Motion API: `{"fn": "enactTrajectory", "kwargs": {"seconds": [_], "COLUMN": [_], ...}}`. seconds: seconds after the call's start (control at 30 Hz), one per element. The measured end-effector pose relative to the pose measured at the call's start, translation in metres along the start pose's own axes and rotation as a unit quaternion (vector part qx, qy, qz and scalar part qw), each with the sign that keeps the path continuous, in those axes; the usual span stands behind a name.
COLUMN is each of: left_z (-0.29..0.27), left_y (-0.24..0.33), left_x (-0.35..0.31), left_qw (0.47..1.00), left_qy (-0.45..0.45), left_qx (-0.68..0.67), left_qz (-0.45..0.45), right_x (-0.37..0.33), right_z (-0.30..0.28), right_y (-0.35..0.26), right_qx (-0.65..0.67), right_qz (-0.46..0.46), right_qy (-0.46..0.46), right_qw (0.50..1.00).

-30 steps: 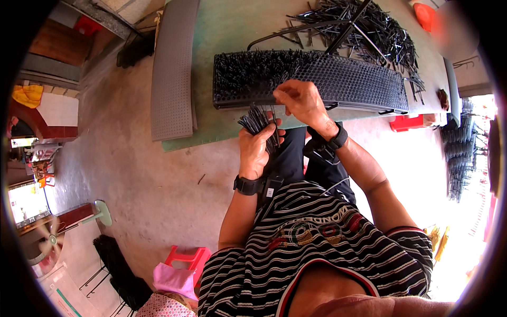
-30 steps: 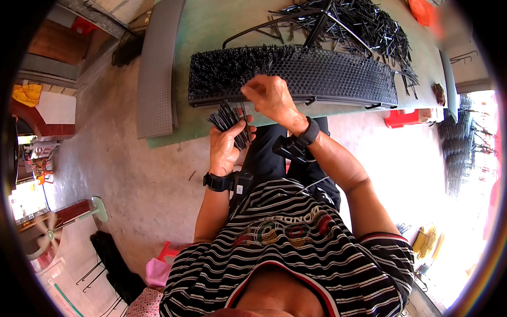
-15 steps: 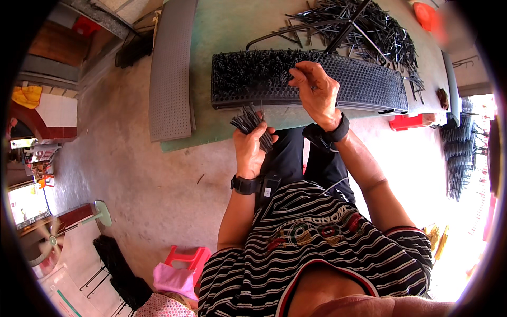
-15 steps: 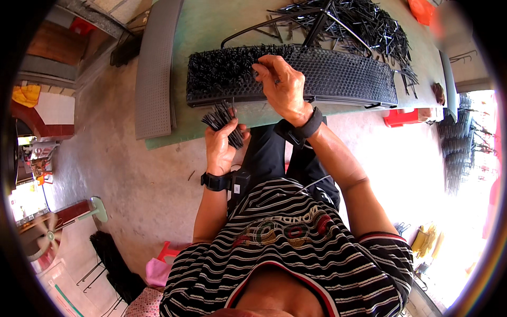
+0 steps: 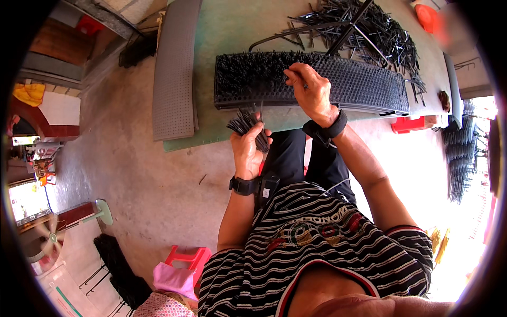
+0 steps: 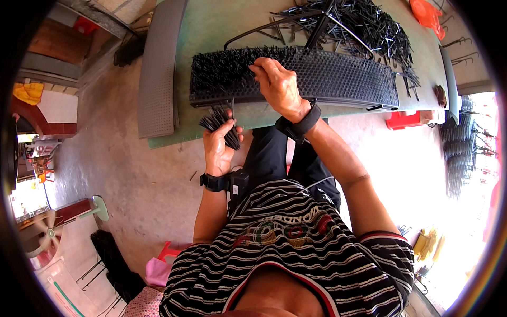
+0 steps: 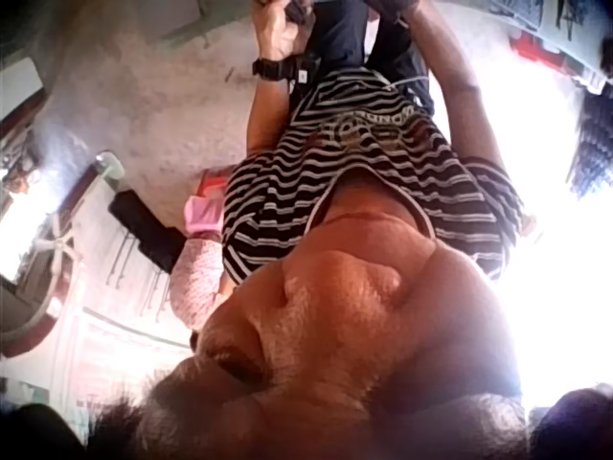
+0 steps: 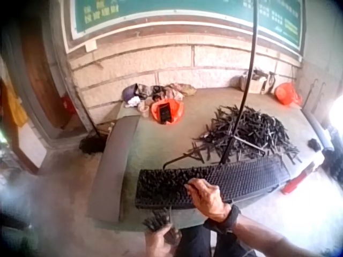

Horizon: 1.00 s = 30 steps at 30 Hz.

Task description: The person inserts black plastic bristles one by one into the holes of a rectangular broom head. They hold a bundle of bristles in the left hand and use the right hand to push each piece into place. The person occasionally gathers more bristles from a pile on the table.

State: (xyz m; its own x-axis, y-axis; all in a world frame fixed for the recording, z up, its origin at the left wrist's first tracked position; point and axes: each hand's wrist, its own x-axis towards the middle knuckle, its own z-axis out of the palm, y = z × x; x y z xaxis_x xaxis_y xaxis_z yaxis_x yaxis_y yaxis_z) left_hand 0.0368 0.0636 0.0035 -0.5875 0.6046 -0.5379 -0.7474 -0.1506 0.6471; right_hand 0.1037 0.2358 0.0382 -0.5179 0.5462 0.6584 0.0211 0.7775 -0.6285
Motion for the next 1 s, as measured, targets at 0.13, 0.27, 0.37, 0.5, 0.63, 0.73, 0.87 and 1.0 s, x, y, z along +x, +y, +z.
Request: {"fn": "enactTrajectory", "kwargs": {"seconds": [0.13, 0.27, 0.37, 0.5, 0.63, 0.73, 0.87, 1.0], "left_z": [0.002, 0.002, 0.004, 0.005, 0.002, 0.001, 0.005, 0.004], "left_y": [0.001, 0.000, 0.000, 0.000, -0.002, -0.002, 0.000, -0.005], "left_x": [-0.005, -0.007, -0.009, -0.011, -0.010, -0.012, -0.014, -0.011], "left_qw": [1.000, 1.000, 1.000, 1.000, 1.000, 1.000, 1.000, 1.000], "left_qy": [-0.006, -0.006, 0.001, 0.002, 0.007, 0.014, 0.016, -0.004], "left_qx": [0.003, -0.003, -0.006, -0.021, -0.025, -0.024, -0.020, -0.017], "left_qz": [0.002, 0.003, 0.003, -0.001, -0.004, -0.005, -0.017, -0.013], "right_x": [0.004, 0.001, 0.005, 0.004, 0.003, 0.004, -0.004, -0.007], "right_z": [0.000, -0.003, -0.001, -0.001, -0.001, -0.002, 0.003, -0.002], "right_y": [0.001, 0.000, -0.001, 0.000, 0.002, -0.002, 0.010, 0.005], "right_qx": [-0.027, -0.041, -0.044, -0.036, -0.025, -0.033, -0.091, -0.121], "right_qz": [-0.017, -0.037, -0.069, -0.065, -0.057, -0.055, -0.072, -0.033], "right_qy": [-0.009, -0.013, -0.023, -0.029, -0.016, -0.020, -0.077, -0.090], "right_qw": [0.999, 0.998, 0.996, 0.997, 0.998, 0.998, 0.990, 0.988]}}
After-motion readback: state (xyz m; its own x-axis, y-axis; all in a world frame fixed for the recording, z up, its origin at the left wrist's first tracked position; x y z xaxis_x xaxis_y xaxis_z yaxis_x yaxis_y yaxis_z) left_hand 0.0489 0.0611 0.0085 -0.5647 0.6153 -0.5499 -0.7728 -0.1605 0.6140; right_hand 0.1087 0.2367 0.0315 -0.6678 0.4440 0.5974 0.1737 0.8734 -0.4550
